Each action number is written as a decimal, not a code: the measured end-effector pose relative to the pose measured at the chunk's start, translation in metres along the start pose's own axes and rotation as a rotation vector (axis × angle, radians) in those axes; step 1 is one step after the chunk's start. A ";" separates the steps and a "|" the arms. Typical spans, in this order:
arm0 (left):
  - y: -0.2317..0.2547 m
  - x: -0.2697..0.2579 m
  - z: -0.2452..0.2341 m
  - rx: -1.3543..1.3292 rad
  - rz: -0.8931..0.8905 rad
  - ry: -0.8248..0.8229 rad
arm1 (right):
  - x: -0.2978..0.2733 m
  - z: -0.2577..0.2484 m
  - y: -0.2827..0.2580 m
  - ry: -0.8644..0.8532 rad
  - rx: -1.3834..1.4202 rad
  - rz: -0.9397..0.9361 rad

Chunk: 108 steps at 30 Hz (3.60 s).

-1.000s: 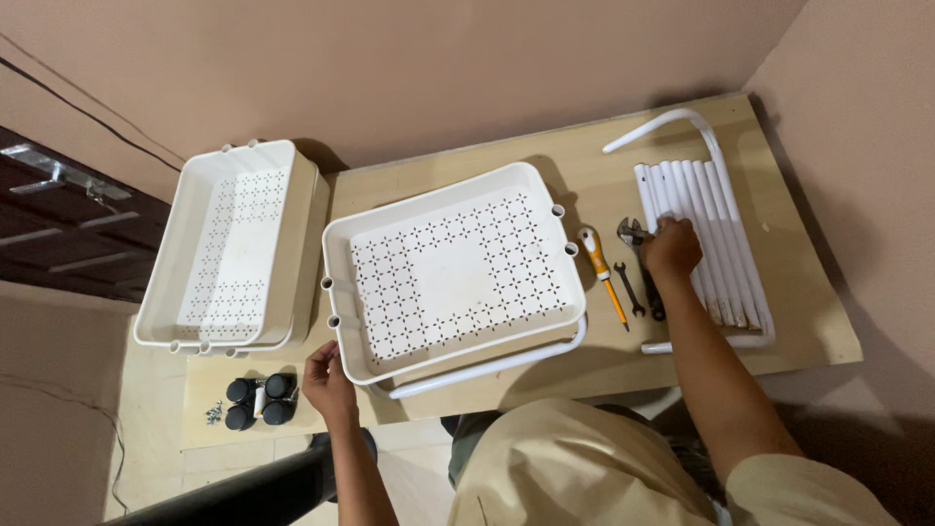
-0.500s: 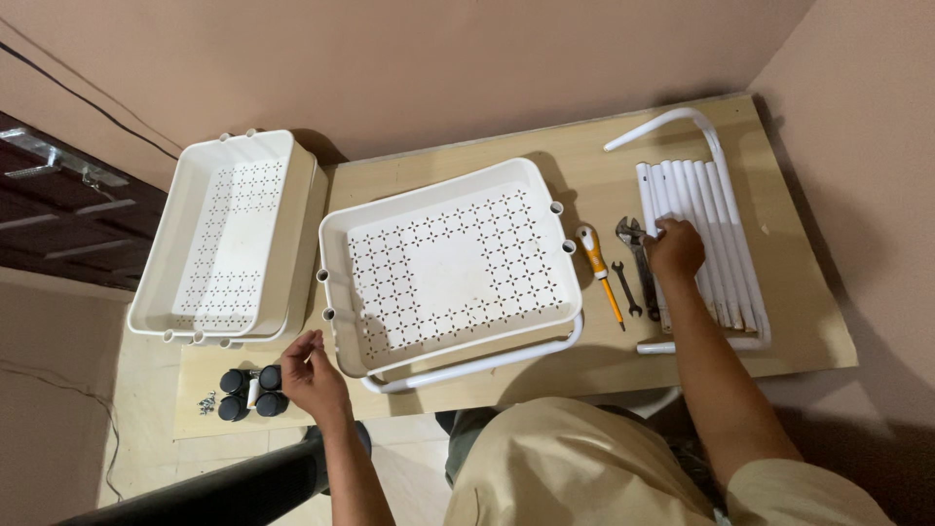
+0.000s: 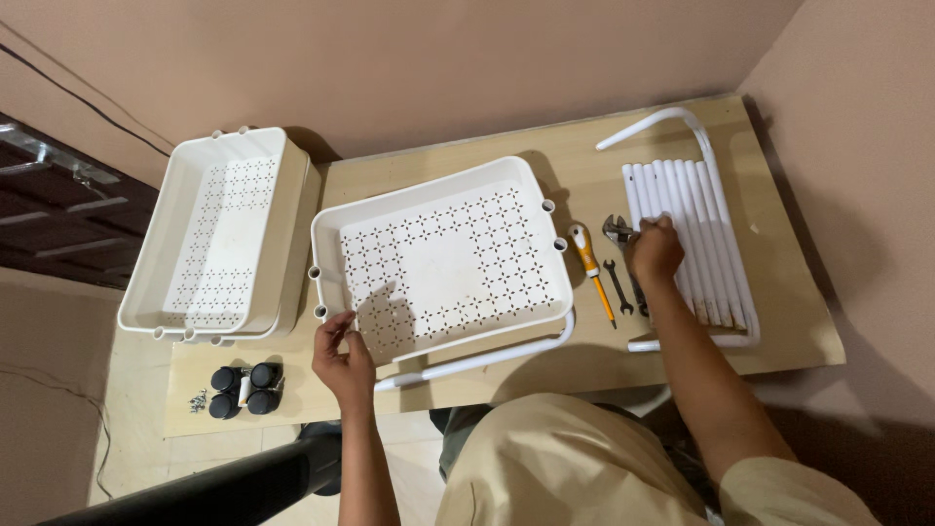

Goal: The person assembles a white plastic dish rack by inserting vertical support poles into the base and attaching horizontal frame pieces. They repeatedly test fit and reposition components, then use a screwdriver to tighten screws securing the frame to the base.

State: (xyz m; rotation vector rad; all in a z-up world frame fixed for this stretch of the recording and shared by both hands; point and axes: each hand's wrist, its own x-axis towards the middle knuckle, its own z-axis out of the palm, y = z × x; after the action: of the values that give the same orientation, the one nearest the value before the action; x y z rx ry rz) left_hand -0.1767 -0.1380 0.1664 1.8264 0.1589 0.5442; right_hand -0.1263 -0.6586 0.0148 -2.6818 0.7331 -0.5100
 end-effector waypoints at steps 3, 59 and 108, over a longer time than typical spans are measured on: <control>0.005 0.001 -0.001 0.031 0.033 -0.002 | -0.004 -0.003 -0.006 0.031 0.030 -0.001; -0.088 0.030 -0.043 -0.532 -0.779 -0.173 | -0.059 -0.053 -0.077 -0.969 1.837 -0.046; -0.030 0.050 -0.024 -0.559 -0.679 -0.375 | -0.071 -0.125 -0.076 -0.413 1.194 -0.555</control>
State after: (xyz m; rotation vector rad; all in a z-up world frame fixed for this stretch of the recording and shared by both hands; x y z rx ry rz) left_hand -0.1383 -0.0889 0.1583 1.1914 0.3180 -0.2236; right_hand -0.2033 -0.5835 0.1369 -1.6781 -0.3884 -0.3201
